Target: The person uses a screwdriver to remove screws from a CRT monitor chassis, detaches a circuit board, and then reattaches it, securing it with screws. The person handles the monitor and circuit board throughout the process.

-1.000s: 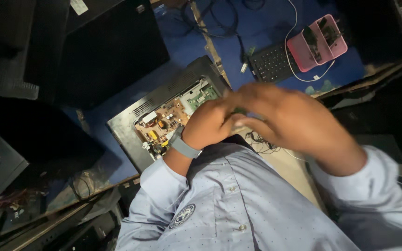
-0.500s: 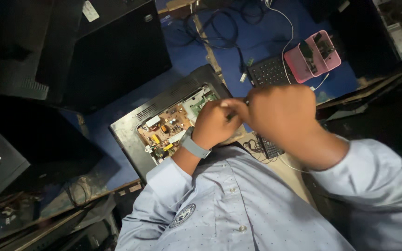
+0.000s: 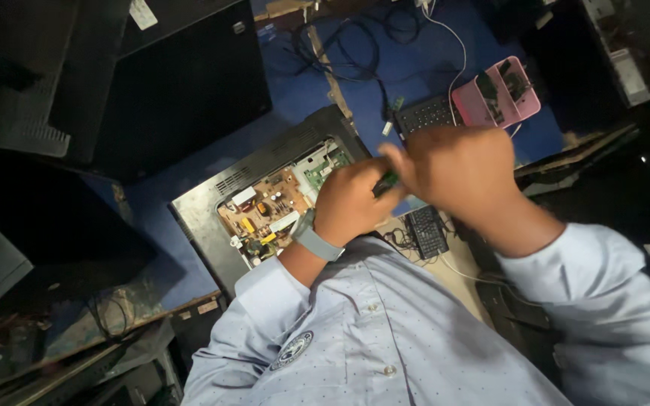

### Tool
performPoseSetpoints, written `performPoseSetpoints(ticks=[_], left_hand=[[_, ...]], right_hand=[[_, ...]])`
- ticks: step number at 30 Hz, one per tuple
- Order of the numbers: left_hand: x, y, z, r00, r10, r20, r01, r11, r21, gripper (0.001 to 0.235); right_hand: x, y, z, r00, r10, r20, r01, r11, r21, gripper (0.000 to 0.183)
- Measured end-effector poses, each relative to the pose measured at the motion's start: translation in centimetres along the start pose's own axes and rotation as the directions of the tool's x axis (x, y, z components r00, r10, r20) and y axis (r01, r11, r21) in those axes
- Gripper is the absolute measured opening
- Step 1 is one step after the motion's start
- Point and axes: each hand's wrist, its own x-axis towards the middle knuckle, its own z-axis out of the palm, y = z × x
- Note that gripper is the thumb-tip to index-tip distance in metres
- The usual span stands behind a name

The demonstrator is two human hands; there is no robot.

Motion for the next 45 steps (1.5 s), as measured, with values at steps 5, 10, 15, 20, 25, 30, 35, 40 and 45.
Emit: performPoseSetpoints(ticks=[5, 10, 15, 20, 25, 30, 35, 40, 45], left_hand=[[-0.6, -0.6, 0.5, 0.995, 0.081, 0.050, -0.082, 0.997, 0.007, 0.014], [0.1, -1.4, -0.6, 0.982, 0.067, 0.179, -0.079, 0.995, 0.063, 0.015], [-0.6, -0.6, -2.2, 0.970, 0.216, 0.112, -0.189, 0.960, -0.208, 0.017], [-0.7, 0.2, -0.6, 0.999, 0.038, -0.016, -0.038, 0.999, 0.004, 0.024], [-0.6, -0.7, -0.8, 0.992, 0.105, 0.073, -0.103, 0.994, -0.037, 0.030], [-0.2, -1.7, -2.0, 0.971, 0.145, 0.190, -0.141, 0.989, -0.038, 0.029], [0.0, -2.1, -1.8, 0.982, 0.076, 0.172, -0.079, 0.997, 0.011, 0.028], [-0.3, -1.5, -1.3, 0.998, 0.031, 0.061, -0.030, 0.999, -0.012, 0.028], [-0.5, -0.4, -1.3, 0.993, 0.028, -0.114, -0.021, 0.998, 0.062, 0.025]], right_hand=[[0.3, -1.0, -1.6, 0.945, 0.183, 0.272, -0.139, 0.975, -0.174, 0.056], [0.4, -0.8, -4.8, 0.983, -0.179, -0.040, 0.179, 0.886, 0.427, 0.024], [-0.4, -0.5, -3.2, 0.986, -0.081, 0.143, 0.066, 0.992, 0.108, 0.039], [-0.3, -0.8, -0.9, 0.999, -0.028, 0.017, 0.028, 0.999, -0.045, 0.061], [0.3, -0.9, -2.4, 0.943, 0.046, 0.331, -0.062, 0.997, 0.036, 0.048], [-0.5, -0.3, -5.6, 0.977, -0.159, 0.141, 0.083, 0.896, 0.435, 0.051], [-0.3, -0.5, -4.8, 0.961, -0.176, 0.211, 0.108, 0.948, 0.298, 0.053], [-0.5, -0.8, -4.0, 0.956, -0.180, 0.232, 0.136, 0.972, 0.193, 0.051], [-0.4, -1.1, -3.2, 0.956, -0.197, 0.219, 0.172, 0.977, 0.127, 0.053]])
